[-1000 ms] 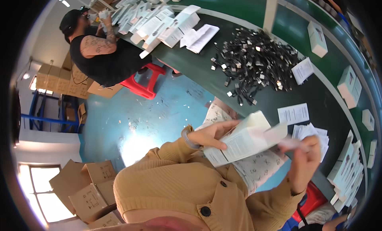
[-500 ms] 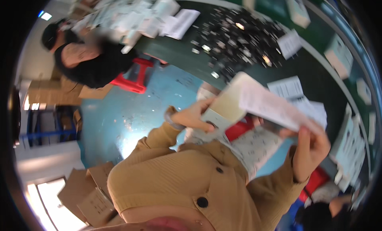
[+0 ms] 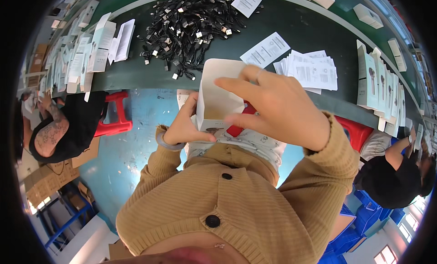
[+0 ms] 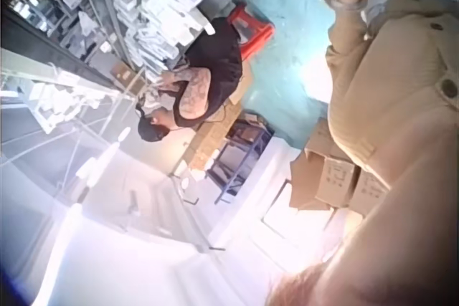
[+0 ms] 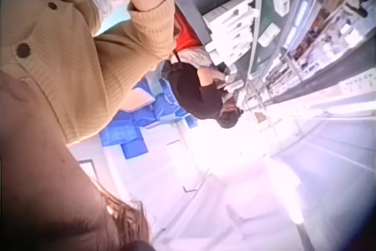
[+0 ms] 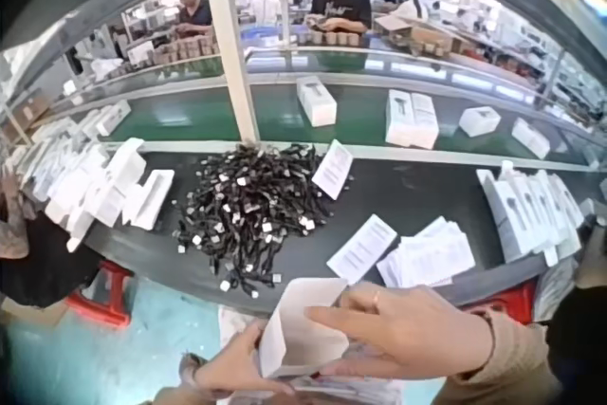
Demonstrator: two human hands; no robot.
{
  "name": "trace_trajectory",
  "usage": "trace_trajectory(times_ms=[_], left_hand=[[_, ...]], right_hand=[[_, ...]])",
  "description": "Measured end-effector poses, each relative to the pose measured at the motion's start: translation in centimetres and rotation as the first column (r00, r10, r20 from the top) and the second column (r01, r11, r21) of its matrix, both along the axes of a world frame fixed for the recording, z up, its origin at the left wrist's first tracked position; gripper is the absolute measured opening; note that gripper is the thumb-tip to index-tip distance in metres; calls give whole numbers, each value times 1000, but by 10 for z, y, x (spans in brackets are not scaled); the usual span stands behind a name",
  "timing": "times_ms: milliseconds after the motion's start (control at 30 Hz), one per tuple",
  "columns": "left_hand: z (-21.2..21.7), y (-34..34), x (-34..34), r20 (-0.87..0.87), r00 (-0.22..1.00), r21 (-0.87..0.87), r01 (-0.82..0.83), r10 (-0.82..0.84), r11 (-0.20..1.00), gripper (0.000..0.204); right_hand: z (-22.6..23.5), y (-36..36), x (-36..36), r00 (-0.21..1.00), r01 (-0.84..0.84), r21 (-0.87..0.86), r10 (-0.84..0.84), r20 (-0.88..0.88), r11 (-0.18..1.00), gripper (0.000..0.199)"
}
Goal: Packaging handheld electronic devices into individual boxes with instruction manuals.
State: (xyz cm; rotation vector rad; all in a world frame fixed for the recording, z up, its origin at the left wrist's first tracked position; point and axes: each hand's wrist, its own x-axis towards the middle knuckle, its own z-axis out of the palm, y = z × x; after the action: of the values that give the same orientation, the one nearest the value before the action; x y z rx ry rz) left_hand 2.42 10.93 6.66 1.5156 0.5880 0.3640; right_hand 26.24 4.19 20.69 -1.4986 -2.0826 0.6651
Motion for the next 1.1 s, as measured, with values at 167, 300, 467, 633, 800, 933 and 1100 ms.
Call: trace_trajectory(times_ms=[167,300,467,633,800,933,1100], left_hand=[[-11,-6,-15,106,986,-86,-123,132,989,107],[-16,-8,-19,104,977,-144,-173,189,974,109],[-23,-6,-19,130,968,-92,-202,213,975,110],[-17,0,-16,83,980,-20,-180,181,983,109],[-19,3,0,116,983,-20,-143,144,990,109],[-19,-2,8,137,980,-2,-147,146,989,111],[-22,-8,10,174,977,44,-132,122,990,113]], right_hand=[[-28,63,18,916,366,277,-397,64,888,28],[-92,131,29,713,429,113,-413,567,896,30],[-100,128,39,749,435,112,-428,506,893,23],[-81,112,73,819,481,117,-493,294,869,26],[-45,77,78,806,487,498,-588,58,717,20],[-3,34,37,862,505,327,-448,-235,799,17],[4,-4,5,985,-174,288,164,57,942,30]])
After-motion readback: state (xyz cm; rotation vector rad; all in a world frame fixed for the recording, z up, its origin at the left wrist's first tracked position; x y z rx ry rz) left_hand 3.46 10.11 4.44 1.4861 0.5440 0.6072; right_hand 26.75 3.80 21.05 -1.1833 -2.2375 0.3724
